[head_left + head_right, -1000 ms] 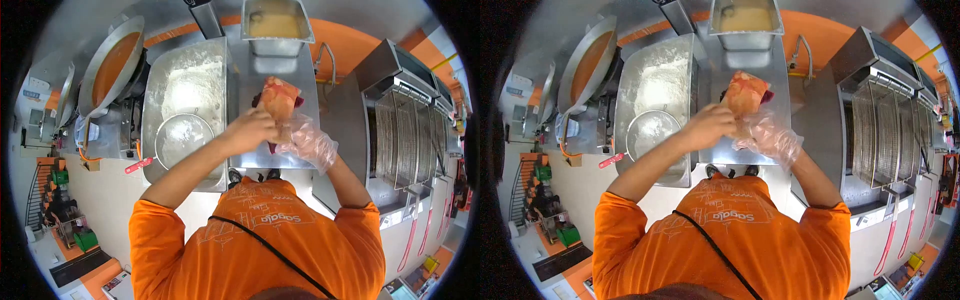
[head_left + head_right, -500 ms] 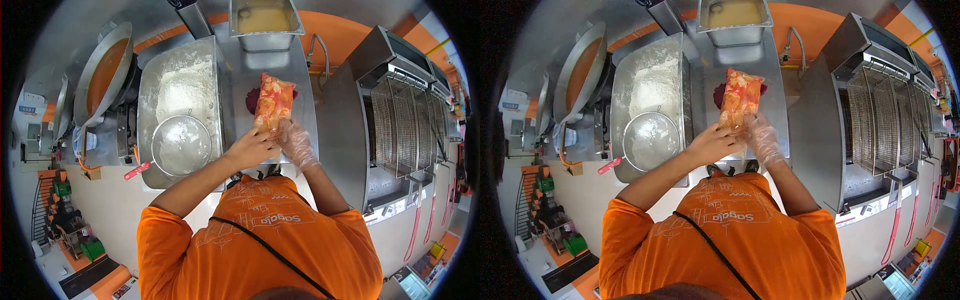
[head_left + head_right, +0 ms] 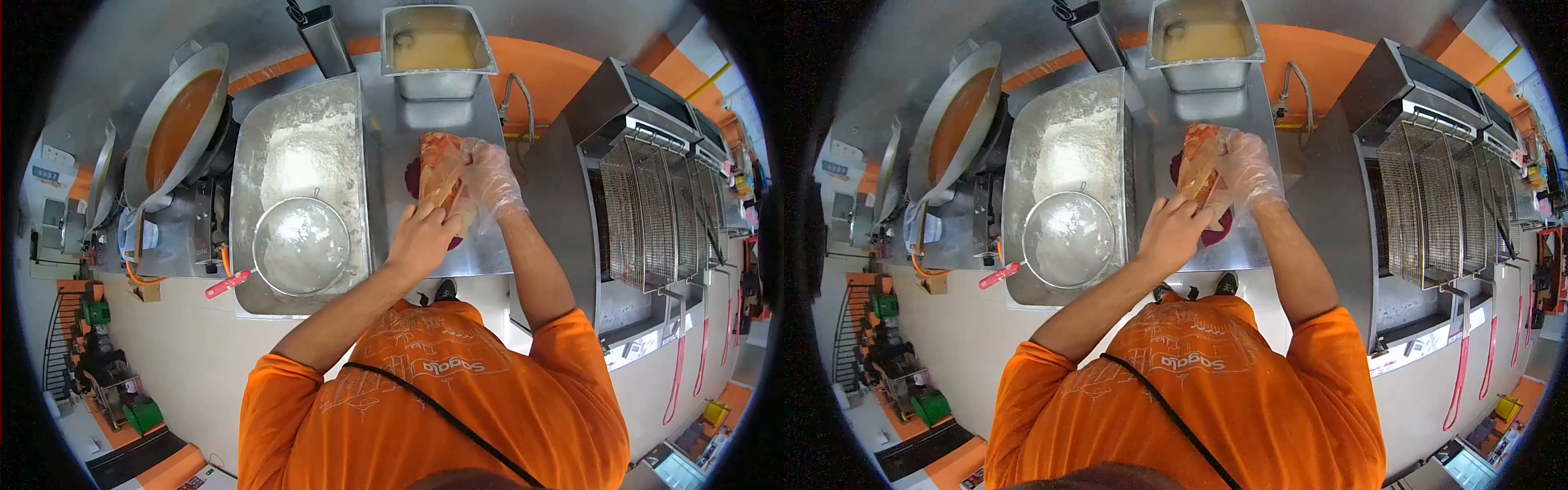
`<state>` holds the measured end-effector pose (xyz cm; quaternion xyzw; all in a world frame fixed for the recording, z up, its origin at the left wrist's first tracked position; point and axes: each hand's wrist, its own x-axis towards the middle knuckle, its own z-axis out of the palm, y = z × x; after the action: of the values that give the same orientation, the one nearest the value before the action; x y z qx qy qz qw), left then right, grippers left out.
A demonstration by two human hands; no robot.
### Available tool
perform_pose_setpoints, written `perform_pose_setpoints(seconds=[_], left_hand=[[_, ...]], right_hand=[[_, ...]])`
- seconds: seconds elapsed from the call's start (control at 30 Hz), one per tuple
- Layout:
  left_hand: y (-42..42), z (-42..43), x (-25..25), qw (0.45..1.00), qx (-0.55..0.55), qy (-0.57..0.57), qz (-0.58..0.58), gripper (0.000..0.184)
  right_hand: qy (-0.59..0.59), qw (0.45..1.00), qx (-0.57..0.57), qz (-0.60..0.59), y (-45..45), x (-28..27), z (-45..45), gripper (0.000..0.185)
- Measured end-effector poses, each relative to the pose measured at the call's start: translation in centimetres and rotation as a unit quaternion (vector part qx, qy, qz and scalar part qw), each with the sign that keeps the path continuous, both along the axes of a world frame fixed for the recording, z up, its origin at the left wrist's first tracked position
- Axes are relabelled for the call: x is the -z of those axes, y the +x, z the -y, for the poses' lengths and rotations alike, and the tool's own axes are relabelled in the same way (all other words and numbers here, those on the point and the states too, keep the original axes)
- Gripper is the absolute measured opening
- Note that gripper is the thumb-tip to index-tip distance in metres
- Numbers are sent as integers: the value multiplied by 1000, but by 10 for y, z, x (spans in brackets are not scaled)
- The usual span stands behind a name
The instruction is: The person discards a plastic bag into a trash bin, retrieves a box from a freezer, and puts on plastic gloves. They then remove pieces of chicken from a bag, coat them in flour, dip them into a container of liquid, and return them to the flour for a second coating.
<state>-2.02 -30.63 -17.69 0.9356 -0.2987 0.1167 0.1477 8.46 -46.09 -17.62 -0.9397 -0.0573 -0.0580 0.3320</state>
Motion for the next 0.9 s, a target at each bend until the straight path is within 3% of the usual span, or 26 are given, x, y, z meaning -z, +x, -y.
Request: perform_pose_setpoints(seconds=[0.13, 0.23, 0.37, 0.43, 0.47, 0.53, 0.6, 0.63, 0.7, 0.73, 0.8, 0.83, 0.9], left_hand=[[-13, -4, 18, 1000, 0, 17, 4, 12], [-22, -2, 22, 1000, -4, 5, 19, 10], [-12, -6, 22, 999, -16, 41, 11, 14], [-11, -9, 31, 998, -24, 50, 16, 21], [-14, -10, 31, 998, -26, 49, 12, 21], [-16, -10, 31, 998, -18, 59, 7, 22], [-20, -11, 38, 998, -17, 66, 6, 20], [-23, -12, 41, 997, -13, 76, 7, 18], [-30, -12, 45, 996, -17, 84, 6, 16], [-32, -13, 45, 996, -10, 91, 9, 15], [-36, -9, 43, 994, -25, 109, 7, 14], [-37, -7, 43, 993, -18, 116, 6, 13], [-42, -4, 42, 990, -14, 142, -9, 11]], right_hand=[[55, 998, -22, 18, 29, 39, 9, 2], [-6, 999, -39, 33, 25, 21, 9, 3], [11, 999, -32, -4, 14, 15, 15, 8], [-179, 984, -10, -9, 8, 29, 21, 15], [-180, 983, -12, -13, -9, 33, 22, 15], [-405, 895, -99, 161, -58, 36, 24, 13], [-198, 953, -211, -90, -81, 12, 11, 19], [-197, 951, -219, -90, -90, 24, 12, 19], [31, 968, -246, -29, -102, 55, 8, 16], [38, 964, -261, -27, -104, 62, 2, 16], [-99, 960, -250, 78, -105, 66, -8, 24], [-170, 947, -252, 106, -102, 73, -10, 39], [-222, 932, -272, 96, -96, 76, -13, 40]])
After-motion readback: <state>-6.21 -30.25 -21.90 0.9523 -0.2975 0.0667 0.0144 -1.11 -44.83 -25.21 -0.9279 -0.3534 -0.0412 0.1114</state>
